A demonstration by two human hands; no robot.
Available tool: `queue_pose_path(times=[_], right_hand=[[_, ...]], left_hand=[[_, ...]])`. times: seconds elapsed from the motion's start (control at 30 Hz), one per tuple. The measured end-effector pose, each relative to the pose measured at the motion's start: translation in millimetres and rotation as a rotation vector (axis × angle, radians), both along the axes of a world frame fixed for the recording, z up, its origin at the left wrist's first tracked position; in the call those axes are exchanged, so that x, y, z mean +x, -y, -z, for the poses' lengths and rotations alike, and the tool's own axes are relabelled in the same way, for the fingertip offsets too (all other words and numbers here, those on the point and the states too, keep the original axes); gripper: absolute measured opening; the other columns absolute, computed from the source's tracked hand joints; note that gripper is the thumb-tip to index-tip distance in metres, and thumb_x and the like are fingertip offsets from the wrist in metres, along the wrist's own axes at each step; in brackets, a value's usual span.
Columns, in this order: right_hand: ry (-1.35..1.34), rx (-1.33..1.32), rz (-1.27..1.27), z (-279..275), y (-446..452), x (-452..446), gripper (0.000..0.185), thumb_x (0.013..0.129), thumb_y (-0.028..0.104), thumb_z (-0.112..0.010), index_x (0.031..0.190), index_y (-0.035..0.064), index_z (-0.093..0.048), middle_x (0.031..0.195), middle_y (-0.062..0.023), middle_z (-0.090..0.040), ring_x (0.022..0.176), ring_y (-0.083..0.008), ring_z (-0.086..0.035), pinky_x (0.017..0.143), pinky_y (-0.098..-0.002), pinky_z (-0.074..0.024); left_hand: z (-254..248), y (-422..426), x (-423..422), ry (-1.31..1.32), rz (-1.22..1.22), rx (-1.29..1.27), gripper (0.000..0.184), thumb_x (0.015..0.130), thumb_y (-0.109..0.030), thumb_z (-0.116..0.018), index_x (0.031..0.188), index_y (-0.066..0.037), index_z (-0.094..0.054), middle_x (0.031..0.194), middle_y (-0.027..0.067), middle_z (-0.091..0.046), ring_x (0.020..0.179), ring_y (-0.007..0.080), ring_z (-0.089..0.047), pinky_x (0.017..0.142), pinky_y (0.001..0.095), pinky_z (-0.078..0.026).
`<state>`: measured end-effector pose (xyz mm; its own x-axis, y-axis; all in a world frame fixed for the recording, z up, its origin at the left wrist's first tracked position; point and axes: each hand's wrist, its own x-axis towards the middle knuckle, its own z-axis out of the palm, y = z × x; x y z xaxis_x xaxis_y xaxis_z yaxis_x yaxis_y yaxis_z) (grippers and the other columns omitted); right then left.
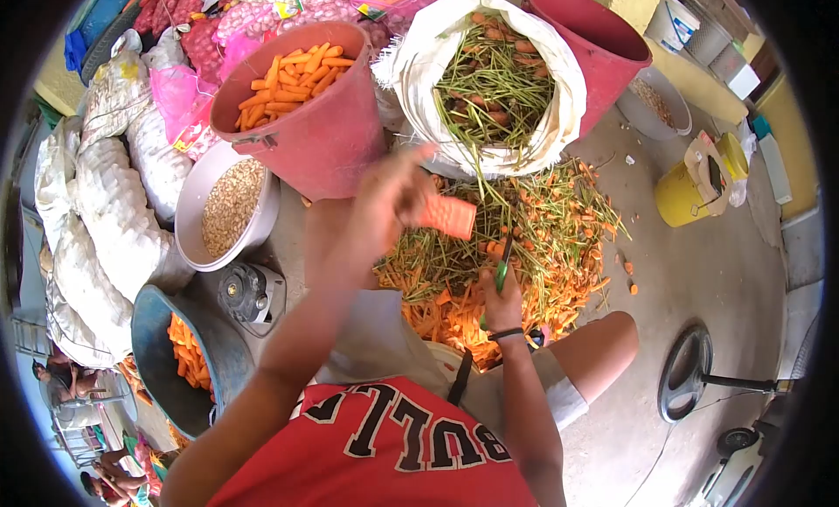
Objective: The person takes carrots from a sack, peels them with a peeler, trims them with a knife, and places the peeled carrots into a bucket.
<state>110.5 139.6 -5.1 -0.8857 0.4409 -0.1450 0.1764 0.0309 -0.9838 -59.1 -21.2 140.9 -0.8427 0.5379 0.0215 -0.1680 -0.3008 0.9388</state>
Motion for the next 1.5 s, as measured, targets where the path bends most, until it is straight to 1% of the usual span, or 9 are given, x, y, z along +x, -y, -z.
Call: queue_pose_path(times=[0.23, 0.47, 0.7, 0.9, 1.07, 1.3, 1.4, 1.47, 1.5], right_hand=[[0.052, -0.340, -0.048, -5.8, -5.2, 10.6, 0.049, 0.102, 0.027, -0.045, 0.145, 0.0101, -0.030, 0.114, -0.0133, -0.063, 0.087, -0.0168, -0.067, 0.061, -0.0242, -0.0519], [0.086, -0.101, -0.062, 8.1, -0.5, 8.8, 0.043, 0.098, 0.024, -0.054, 0.135, 0.0037, -0.045, 0.104, -0.0097, -0.063, 0.087, -0.0171, -0.065, 0.068, -0.0304, -0.0538], [-0.163, 0.707, -0.021, -19.9, -3.8, 7.4, 0.050, 0.082, 0.002, -0.063, 0.131, -0.0016, -0.049, 0.114, -0.0226, -0.056, 0.105, -0.0347, -0.057, 0.087, -0.0405, -0.0473], [-0.301, 0.708, -0.186, -60.4, 32.0, 22.7, 0.050, 0.079, -0.006, -0.062, 0.127, -0.0013, -0.053, 0.114, -0.0201, -0.056, 0.104, -0.0367, -0.057, 0.088, -0.0423, -0.0480], [-0.327, 0.643, -0.280, -64.6, -7.8, 27.0, 0.044, 0.087, 0.033, -0.068, 0.115, -0.0001, -0.063, 0.105, -0.0196, -0.065, 0.102, -0.0323, -0.061, 0.087, -0.0396, -0.0491], [0.066, 0.451, -0.218, -26.8, -38.9, 7.1, 0.048, 0.092, 0.043, -0.059, 0.117, 0.0023, -0.062, 0.111, -0.0197, -0.066, 0.098, -0.0320, -0.065, 0.086, -0.0393, -0.0498], [0.155, 0.373, -0.346, 68.2, -36.4, -29.0, 0.050, 0.092, 0.048, -0.057, 0.118, 0.0055, -0.063, 0.111, -0.0175, -0.066, 0.102, -0.0317, -0.064, 0.086, -0.0390, -0.0500], [0.163, 0.712, -0.508, 95.8, -24.3, -42.1, 0.052, 0.092, 0.052, -0.052, 0.120, 0.0090, -0.063, 0.112, -0.0158, -0.066, 0.107, -0.0335, -0.061, 0.091, -0.0411, -0.0480], [0.316, 0.488, -0.471, 25.0, 2.8, -32.6, 0.053, 0.092, 0.052, -0.051, 0.122, 0.0097, -0.062, 0.113, -0.0160, -0.066, 0.107, -0.0352, -0.061, 0.093, -0.0417, -0.0468]], left_hand=[[70.6, -13.5, 88.8, 0.314, 0.152, 0.278, 0.046, 0.102, -0.032, -0.044, 0.129, 0.005, -0.050, 0.065, 0.0014, -0.054, 0.044, 0.0044, -0.042, 0.039, 0.0196, -0.032], [74.7, -11.8, 98.8, 0.257, 0.176, 0.259, 0.045, 0.102, -0.031, -0.045, 0.130, 0.004, -0.051, 0.067, 0.0019, -0.055, 0.048, 0.0050, -0.045, 0.045, 0.0192, -0.036], [84.9, -13.7, 104.3, 0.110, -0.053, -0.144, 0.036, 0.098, -0.027, -0.055, 0.127, -0.005, -0.056, 0.069, -0.0016, -0.055, 0.056, 0.0045, -0.047, 0.053, 0.0196, -0.038], [84.3, -3.4, 117.3, 0.033, -0.085, -0.190, 0.027, 0.095, -0.022, -0.062, 0.114, -0.003, -0.067, 0.072, -0.0049, -0.055, 0.061, 0.0015, -0.045, 0.053, 0.0200, -0.035], [84.9, 16.3, 139.9, -0.091, -0.105, -0.191, 0.025, 0.097, -0.021, -0.059, 0.113, -0.006, -0.069, 0.066, -0.0068, -0.049, 0.055, 0.0026, -0.043, 0.049, 0.0194, -0.035], [68.9, 22.7, 171.1, -0.120, -0.150, -0.194, 0.025, 0.098, -0.020, -0.056, 0.112, -0.006, -0.070, 0.060, -0.0062, -0.047, 0.052, 0.0005, -0.039, 0.048, 0.0186, -0.031], [29.5, 31.9, 157.5, -0.077, -0.187, -0.183, 0.024, 0.097, -0.015, -0.058, 0.112, -0.001, -0.068, 0.072, -0.0046, -0.053, 0.060, 0.0015, -0.045, 0.053, 0.0182, -0.037], [-5.5, 36.2, 133.2, -0.270, -0.318, -0.182, 0.024, 0.097, -0.018, -0.057, 0.111, -0.003, -0.069, 0.067, -0.0034, -0.053, 0.059, 0.0027, -0.047, 0.051, 0.0192, -0.036], [-12.9, 37.9, 115.7, -0.248, -0.386, -0.100, 0.023, 0.097, -0.017, -0.056, 0.109, -0.003, -0.070, 0.066, -0.0029, -0.053, 0.059, 0.0028, -0.047, 0.052, 0.0192, -0.036]])
